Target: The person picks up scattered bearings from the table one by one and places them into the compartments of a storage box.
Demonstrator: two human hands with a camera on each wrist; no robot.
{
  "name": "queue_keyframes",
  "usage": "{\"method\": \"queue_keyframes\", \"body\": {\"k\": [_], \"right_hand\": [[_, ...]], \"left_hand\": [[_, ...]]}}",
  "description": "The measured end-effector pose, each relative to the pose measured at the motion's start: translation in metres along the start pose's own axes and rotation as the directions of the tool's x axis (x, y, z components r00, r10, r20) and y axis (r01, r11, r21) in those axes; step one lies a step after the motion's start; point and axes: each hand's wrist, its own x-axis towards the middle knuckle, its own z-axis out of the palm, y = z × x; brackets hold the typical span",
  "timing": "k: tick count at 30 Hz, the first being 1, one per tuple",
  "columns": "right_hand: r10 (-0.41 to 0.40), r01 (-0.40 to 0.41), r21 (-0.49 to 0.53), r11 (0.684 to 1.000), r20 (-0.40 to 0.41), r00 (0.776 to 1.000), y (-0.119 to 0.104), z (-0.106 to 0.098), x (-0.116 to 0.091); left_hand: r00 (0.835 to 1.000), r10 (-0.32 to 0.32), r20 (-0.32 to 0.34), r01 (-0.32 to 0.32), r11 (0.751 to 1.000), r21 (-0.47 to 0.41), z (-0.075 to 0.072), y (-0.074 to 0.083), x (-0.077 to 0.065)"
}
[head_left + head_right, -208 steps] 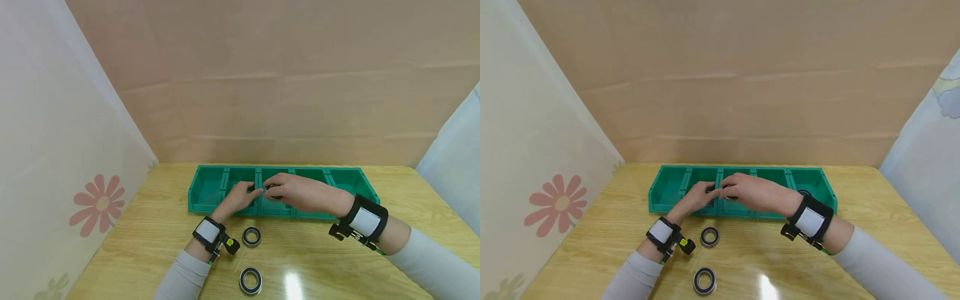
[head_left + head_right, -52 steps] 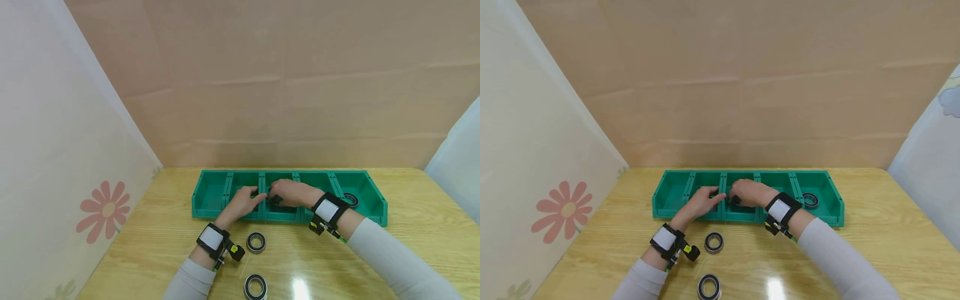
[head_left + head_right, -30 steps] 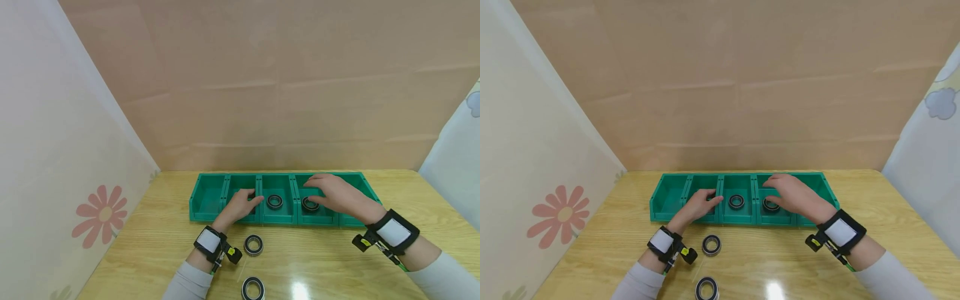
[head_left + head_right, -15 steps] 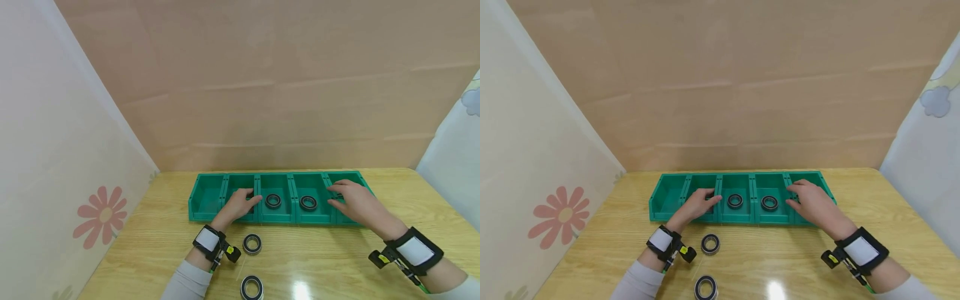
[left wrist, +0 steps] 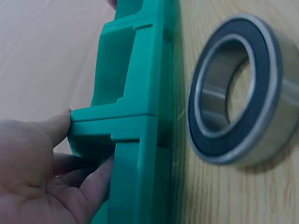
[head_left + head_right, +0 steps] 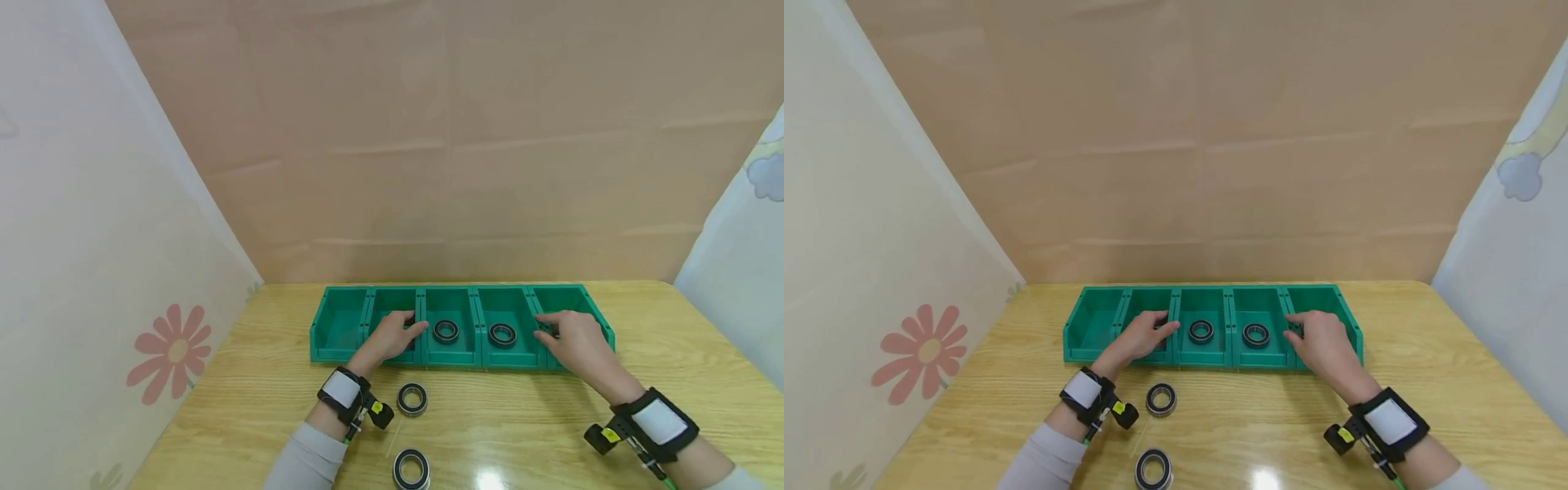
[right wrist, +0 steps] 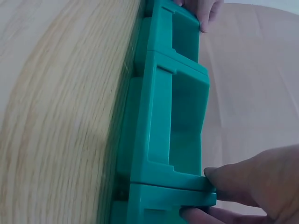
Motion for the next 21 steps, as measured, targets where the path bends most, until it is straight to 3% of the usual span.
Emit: {"method": "queue_keyframes", "body": {"k": [6,11,16,21], "right_hand": [[0.048,-0.049,0.030,0.998,0.023,0.999,0.000,0.000,-0.003],[0.049,-0.051,0.050,0.997,0.029,0.998,-0.001,0.000,0.000],[0.040,-0.040,0.032,0.999,0.025,0.999,0.000,-0.002,0.001],[0.040,-0.041,0.024,0.999,0.045,0.998,0.000,-0.003,0.000]], "left_hand": [[1.000,0.026,0.014,-0.027,0.998,0.065,-0.003,0.004,-0.001],[0.996,0.080,-0.029,-0.075,0.986,0.149,-0.013,0.005,-0.010],[0.988,0.157,-0.010,-0.154,0.977,0.149,-0.030,0.009,-0.035],[0.954,0.284,0.099,-0.298,0.938,0.178,-0.043,0.004,-0.071]]}}
